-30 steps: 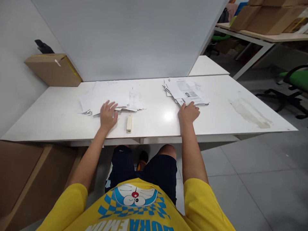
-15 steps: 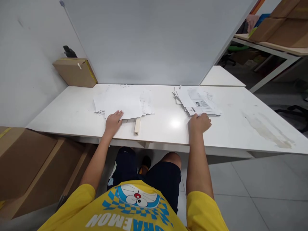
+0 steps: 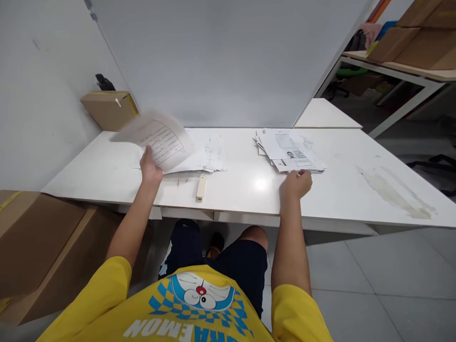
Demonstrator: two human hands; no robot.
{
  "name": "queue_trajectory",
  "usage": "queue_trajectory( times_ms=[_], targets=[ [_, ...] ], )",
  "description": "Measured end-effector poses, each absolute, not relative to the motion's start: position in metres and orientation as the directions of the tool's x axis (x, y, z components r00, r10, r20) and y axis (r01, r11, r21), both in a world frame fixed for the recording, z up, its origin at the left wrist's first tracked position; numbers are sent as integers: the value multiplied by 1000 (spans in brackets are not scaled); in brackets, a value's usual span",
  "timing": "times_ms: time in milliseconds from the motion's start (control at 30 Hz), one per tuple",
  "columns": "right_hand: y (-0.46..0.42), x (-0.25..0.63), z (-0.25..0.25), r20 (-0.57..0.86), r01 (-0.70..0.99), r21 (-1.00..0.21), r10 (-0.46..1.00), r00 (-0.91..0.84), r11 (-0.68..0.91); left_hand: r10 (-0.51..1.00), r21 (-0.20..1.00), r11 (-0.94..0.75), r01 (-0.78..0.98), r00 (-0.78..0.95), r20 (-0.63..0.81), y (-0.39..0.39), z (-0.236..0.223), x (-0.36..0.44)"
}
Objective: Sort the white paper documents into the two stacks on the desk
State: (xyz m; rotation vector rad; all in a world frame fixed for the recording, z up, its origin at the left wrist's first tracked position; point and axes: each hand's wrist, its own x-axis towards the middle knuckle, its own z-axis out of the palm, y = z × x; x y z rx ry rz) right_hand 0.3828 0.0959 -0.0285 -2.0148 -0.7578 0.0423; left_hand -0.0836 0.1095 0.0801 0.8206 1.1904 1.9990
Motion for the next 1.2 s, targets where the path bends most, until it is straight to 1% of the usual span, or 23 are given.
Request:
queue_trajectory(
  times_ms=[33,100,167,233,300,333,367,400,433,467,533,600,667,767,833,900,967,1033,1100,1167,1200],
  targets=[
    [96,386,-29,253,456,-823,501,828,-338,827,902,-325,-284,-549,125,107,79,-78],
    [97,388,-29,274,437,-847,457,846,-302,875,914,-255,-316,-477,79,98,74,-65],
    [96,383,-25,327,459,-857,443,835,-232,909,921,-225,-317,-409,81,84,68,-48],
    [91,370,-19,359,459,-882,476,803,-110,942,916,-210,-341,-322,96,67,66,-27],
    [80,349,-11,328,383,-923,586,741,33,967,909,-193,-369,-227,113,50,66,-3],
    [71,337,-7,289,305,-948,664,689,97,976,908,-185,-375,-181,124,43,67,9],
    [62,325,-3,237,197,-970,759,607,145,982,912,-172,-373,-135,130,36,67,20],
    [50,314,1,168,64,-986,860,483,156,988,920,-153,-361,-88,130,31,68,31],
    [37,305,4,102,-67,-989,932,349,134,992,934,-124,-335,-32,121,27,68,40],
    [23,297,6,64,-174,-979,974,219,104,994,952,-93,-291,28,105,25,68,47],
    [-6,286,8,55,-311,-947,994,98,83,989,986,-67,-155,124,86,25,66,59],
    [-32,280,7,44,-362,-929,994,105,79,975,992,-126,15,185,121,30,63,68],
    [-50,278,2,4,-359,-931,985,171,66,948,960,-222,171,267,172,36,62,76],
    [-61,277,-3,-17,-306,-948,941,337,92,879,866,-367,340,430,204,44,74,84],
    [-61,281,-1,25,-256,-955,901,433,150,805,757,-523,392,518,288,48,90,86],
    [-58,289,6,92,-207,-952,857,506,224,675,584,-710,393,616,406,53,110,86],
    [-53,302,16,200,-126,-939,806,557,319,523,385,-847,367,710,472,59,128,86],
    [-46,315,25,318,-29,-919,786,531,392,409,226,-913,341,786,463,66,141,88],
    [-36,325,28,373,10,-915,834,408,404,347,140,-938,318,840,418,74,148,92],
    [-24,328,25,329,7,-939,894,304,343,327,122,-945,304,867,375,81,150,96],
    [-17,327,21,286,7,-955,914,288,297,329,127,-944,303,872,362,84,151,96]
  ],
)
